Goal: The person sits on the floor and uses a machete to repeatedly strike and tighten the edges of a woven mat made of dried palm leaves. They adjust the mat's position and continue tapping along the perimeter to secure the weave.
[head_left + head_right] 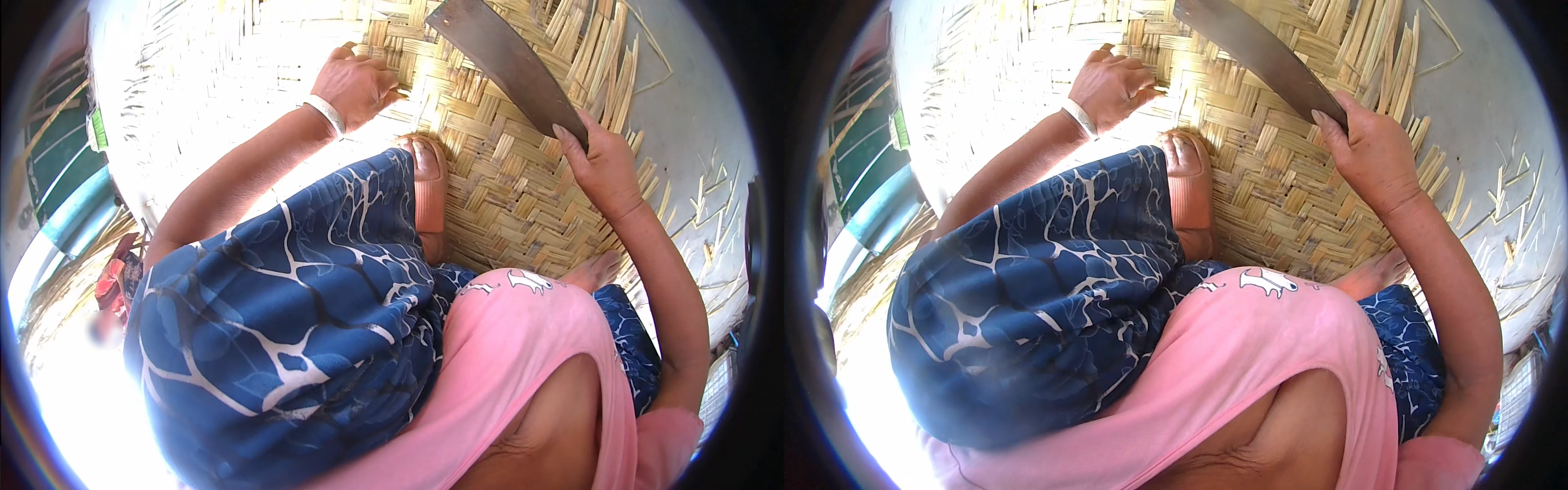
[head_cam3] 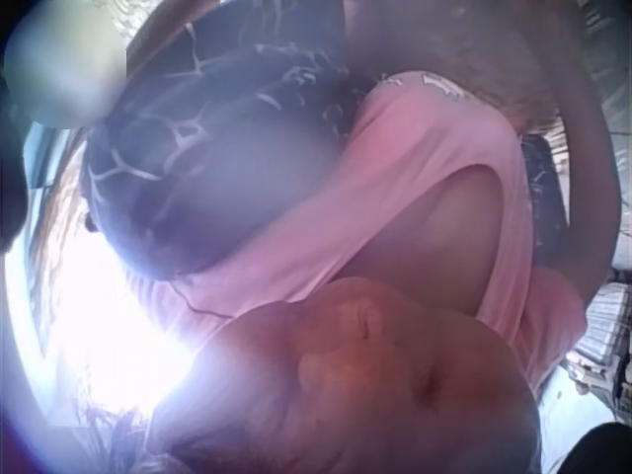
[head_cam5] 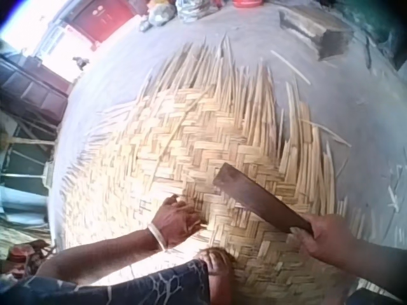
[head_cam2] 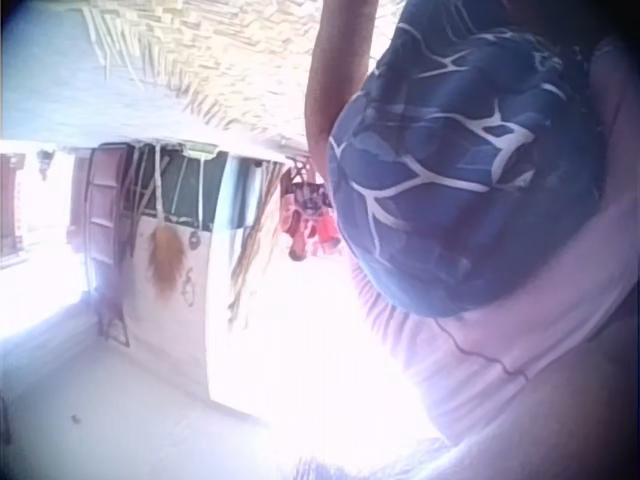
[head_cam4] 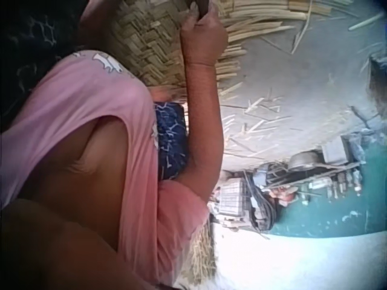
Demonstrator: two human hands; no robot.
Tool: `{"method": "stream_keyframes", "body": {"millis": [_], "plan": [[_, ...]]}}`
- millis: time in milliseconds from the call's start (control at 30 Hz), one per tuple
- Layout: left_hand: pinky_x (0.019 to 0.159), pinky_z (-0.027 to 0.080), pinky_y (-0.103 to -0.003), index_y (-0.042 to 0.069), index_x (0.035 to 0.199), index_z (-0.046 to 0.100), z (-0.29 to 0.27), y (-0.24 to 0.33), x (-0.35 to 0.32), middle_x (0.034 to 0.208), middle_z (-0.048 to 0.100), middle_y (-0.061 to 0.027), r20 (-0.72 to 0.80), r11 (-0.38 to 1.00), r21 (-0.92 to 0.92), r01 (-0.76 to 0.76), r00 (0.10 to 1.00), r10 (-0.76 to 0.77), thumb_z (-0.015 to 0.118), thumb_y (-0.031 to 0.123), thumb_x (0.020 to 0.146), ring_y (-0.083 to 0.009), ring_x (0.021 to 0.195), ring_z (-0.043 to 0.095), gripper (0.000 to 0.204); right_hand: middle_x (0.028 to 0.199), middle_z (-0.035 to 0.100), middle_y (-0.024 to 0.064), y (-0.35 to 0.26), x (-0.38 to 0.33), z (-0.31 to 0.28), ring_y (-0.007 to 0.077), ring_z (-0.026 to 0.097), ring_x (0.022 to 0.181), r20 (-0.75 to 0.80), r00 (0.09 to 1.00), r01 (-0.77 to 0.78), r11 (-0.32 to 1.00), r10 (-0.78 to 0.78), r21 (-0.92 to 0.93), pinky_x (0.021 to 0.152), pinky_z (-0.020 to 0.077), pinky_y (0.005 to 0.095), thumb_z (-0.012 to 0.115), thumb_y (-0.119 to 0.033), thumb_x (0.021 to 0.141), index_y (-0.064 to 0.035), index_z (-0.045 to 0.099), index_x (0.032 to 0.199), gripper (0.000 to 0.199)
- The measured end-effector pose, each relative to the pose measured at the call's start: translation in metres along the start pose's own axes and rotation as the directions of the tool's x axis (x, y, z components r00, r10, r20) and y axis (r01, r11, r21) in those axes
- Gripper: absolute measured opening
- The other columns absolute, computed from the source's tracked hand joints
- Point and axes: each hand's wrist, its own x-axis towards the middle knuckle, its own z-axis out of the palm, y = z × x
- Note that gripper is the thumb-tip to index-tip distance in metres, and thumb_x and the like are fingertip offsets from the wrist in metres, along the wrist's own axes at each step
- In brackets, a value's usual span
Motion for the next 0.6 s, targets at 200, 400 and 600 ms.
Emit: {"method": "stream_keyframes", "body": {"millis": [200, 400, 600], "plan": [[0.096, 0.038, -0.044, 0.015, 0.095, 0.07, -0.01, -0.005, 0.007, 0.096, 0.067, -0.003, 0.055, 0.963, -0.197, 0.183, 0.983, -0.175, 0.061, 0.04, 0.088, -0.0214, 0.093, 0.062, 0.028, 0.068, 0.061, 0.0192, 0.0, -0.001, 0.003, 0.0382, 0.06, 0.064, -0.028, 0.999, 0.021, 0.999, -0.022, -0.034, 0.056, 0.0471, 0.0431, 0.058, -0.032, 0.09, -0.0065, 0.06, 0.103, 0.029], [0.091, 0.04, -0.04, 0.017, 0.09, 0.07, -0.013, -0.009, 0.002, 0.096, 0.067, -0.0006, 0.141, 0.966, -0.163, 0.202, 0.973, -0.18, 0.062, 0.043, 0.087, -0.0192, 0.095, 0.061, 0.027, 0.068, 0.061, 0.0184, 0.0, 0.001, 0.001, 0.0375, 0.06, 0.064, -0.03, 0.999, 0.02, 1.0, -0.021, -0.02, 0.056, 0.0475, 0.0439, 0.057, -0.033, 0.09, -0.0075, 0.061, 0.106, 0.03], [0.1, 0.032, -0.049, 0.02, 0.093, 0.071, -0.007, -0.004, 0.007, 0.096, 0.066, -0.0012, 0.216, 0.957, -0.117, 0.266, 0.947, -0.237, 0.06, 0.043, 0.087, -0.0205, 0.101, 0.06, 0.026, 0.069, 0.062, 0.0179, 0.001, -0.001, 0.002, 0.0369, 0.061, 0.064, -0.022, 1.0, 0.01, 0.998, -0.012, -0.063, 0.056, 0.048, 0.0443, 0.056, -0.034, 0.091, -0.0078, 0.061, 0.106, 0.03]]}}
